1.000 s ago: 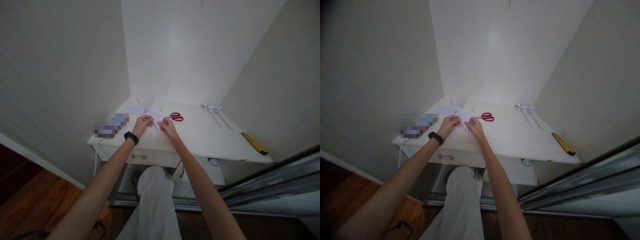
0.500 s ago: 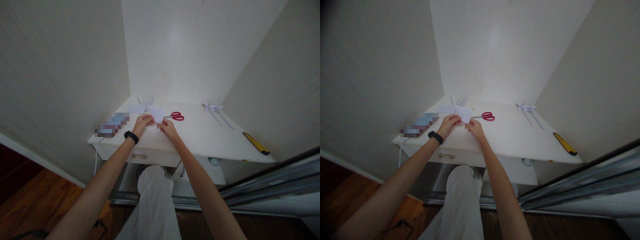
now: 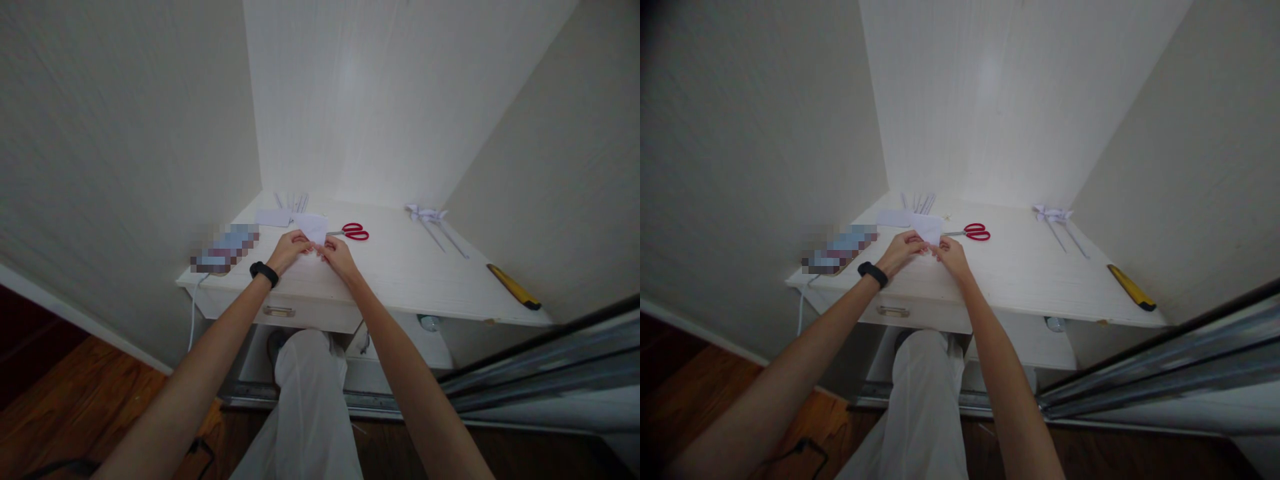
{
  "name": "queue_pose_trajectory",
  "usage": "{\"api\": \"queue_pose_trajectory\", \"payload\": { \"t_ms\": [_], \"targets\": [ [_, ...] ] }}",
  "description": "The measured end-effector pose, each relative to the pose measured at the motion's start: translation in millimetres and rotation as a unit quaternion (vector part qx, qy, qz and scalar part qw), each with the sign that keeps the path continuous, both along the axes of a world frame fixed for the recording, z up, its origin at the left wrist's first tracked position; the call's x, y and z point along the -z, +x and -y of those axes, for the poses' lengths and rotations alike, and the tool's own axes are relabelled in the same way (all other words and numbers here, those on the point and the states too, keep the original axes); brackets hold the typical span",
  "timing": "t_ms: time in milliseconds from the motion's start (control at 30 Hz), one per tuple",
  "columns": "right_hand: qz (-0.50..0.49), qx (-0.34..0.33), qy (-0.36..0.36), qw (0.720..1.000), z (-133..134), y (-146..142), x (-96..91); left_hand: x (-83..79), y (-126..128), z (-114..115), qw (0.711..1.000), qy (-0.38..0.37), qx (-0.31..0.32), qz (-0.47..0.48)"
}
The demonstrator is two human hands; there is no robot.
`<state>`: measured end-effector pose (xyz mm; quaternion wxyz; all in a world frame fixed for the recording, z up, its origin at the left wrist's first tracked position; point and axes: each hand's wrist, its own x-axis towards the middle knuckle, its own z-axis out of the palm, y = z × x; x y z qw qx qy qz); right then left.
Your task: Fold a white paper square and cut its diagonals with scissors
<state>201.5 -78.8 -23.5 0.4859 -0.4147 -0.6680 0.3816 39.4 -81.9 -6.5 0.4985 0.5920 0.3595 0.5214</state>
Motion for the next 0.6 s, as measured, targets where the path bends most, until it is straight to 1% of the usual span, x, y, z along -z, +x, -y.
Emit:
{"api": "queue_pose_trajectory", "payload": {
  "t_ms": [167, 600],
  "targets": [
    [-0.012, 0.008, 0.000, 1.000, 1.1, -1.1, -0.3, 1.9, -0.3, -2.7, 1.000, 0.012, -0.018, 0.003],
    [0.009, 0.014, -0.006, 1.000, 4.6, -1.2, -5.0, 4.1, -0.7, -5.9, 0.999, 0.020, -0.033, -0.004]
  ]
}}
